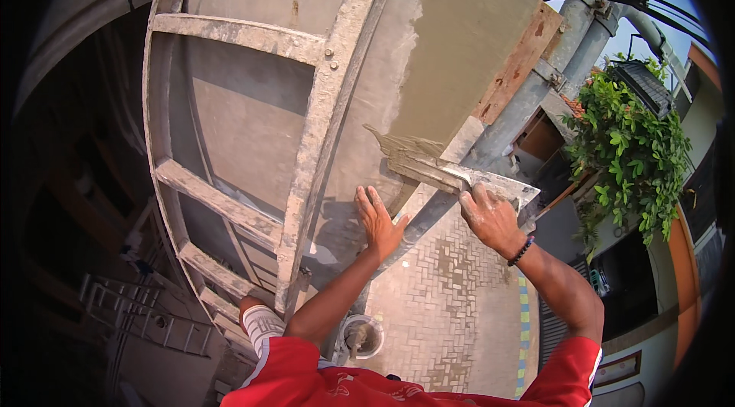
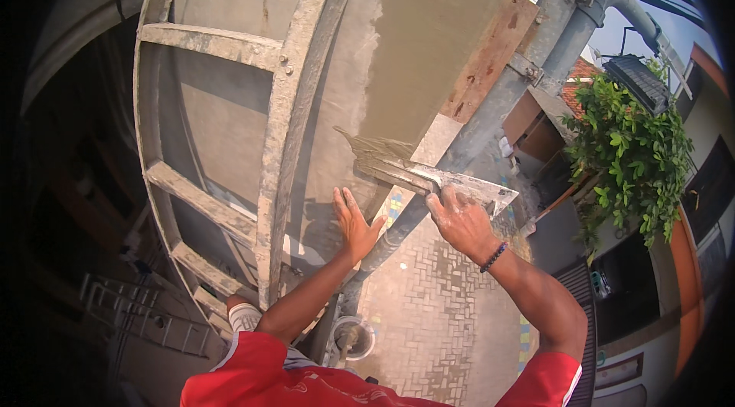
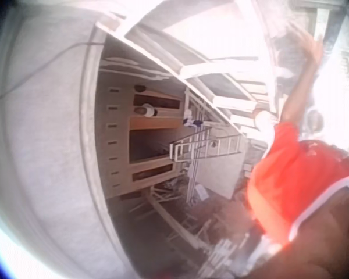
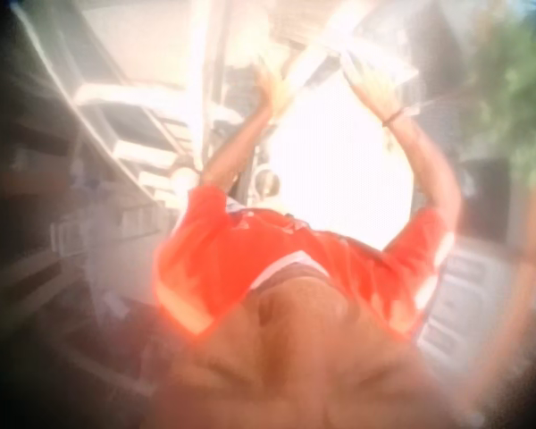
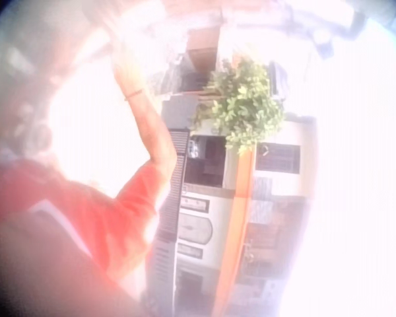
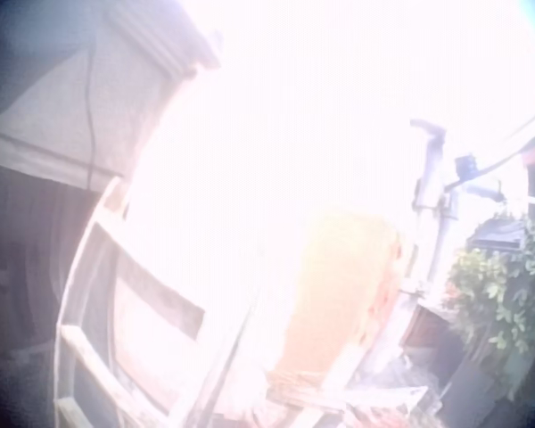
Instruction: The person applies wet cement to a vertical wall using a trowel and a bucket, smoothing the surface repeatedly. They stand on a ladder and work on a section of the wall near a utility pole.
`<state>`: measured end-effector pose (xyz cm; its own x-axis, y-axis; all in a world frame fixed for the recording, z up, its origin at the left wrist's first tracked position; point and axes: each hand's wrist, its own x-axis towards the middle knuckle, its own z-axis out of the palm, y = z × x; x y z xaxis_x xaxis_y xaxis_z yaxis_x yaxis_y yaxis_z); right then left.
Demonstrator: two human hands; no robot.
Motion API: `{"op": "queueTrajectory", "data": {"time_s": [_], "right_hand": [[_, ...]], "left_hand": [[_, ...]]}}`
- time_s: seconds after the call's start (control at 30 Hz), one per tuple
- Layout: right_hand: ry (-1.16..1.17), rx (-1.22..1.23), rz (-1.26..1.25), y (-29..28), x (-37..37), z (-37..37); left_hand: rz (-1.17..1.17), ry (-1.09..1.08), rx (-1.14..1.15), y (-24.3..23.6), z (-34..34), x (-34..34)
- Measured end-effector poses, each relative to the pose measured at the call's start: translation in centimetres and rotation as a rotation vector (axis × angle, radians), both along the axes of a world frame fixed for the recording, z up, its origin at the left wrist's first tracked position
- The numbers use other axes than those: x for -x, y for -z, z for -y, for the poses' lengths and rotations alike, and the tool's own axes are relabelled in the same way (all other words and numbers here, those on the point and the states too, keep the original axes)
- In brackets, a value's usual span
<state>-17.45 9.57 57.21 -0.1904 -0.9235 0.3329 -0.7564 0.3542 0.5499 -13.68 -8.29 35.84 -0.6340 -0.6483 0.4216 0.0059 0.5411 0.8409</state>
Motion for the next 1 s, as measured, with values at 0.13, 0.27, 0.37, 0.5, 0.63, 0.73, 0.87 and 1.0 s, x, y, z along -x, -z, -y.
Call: {"op": "queueTrajectory", "data": {"time_s": [0.13, 0.27, 0.37, 0.5, 0.63, 0.73, 0.87, 1.0], "right_hand": [[0.040, -0.038, -0.104, -2.6, 1.6, 4.4], [0.113, 0.086, -0.083, -9.1, 0.8, 6.0], [0.131, 0.129, -0.120, -10.2, 1.2, 3.2], [0.174, 0.261, -0.119, -9.8, 1.1, -2.4], [0.245, 0.500, 0.028, -9.9, -0.1, -6.7], [0.053, 0.635, 0.014, -12.4, -1.7, -3.1], [0.100, 0.544, -0.013, -17.1, -2.2, 4.6], [0.192, 0.365, 0.040, -16.3, -1.0, 9.2]], "left_hand": [[-0.084, -0.098, 0.086, 0.1, -0.6, 2.7], [-0.025, -0.203, 0.101, 1.3, -0.3, 3.4], [-0.022, -0.197, 0.091, 1.0, -0.8, 3.4], [-0.025, -0.210, 0.123, 1.1, -0.5, 3.3], [-0.016, -0.230, 0.121, 0.9, -0.4, 3.5], [-0.021, -0.214, 0.106, 1.3, -0.4, 3.6], [-0.032, -0.174, 0.128, 2.1, -0.2, 2.9], [0.082, -0.179, -0.101, 2.4, -0.5, 3.0]]}}
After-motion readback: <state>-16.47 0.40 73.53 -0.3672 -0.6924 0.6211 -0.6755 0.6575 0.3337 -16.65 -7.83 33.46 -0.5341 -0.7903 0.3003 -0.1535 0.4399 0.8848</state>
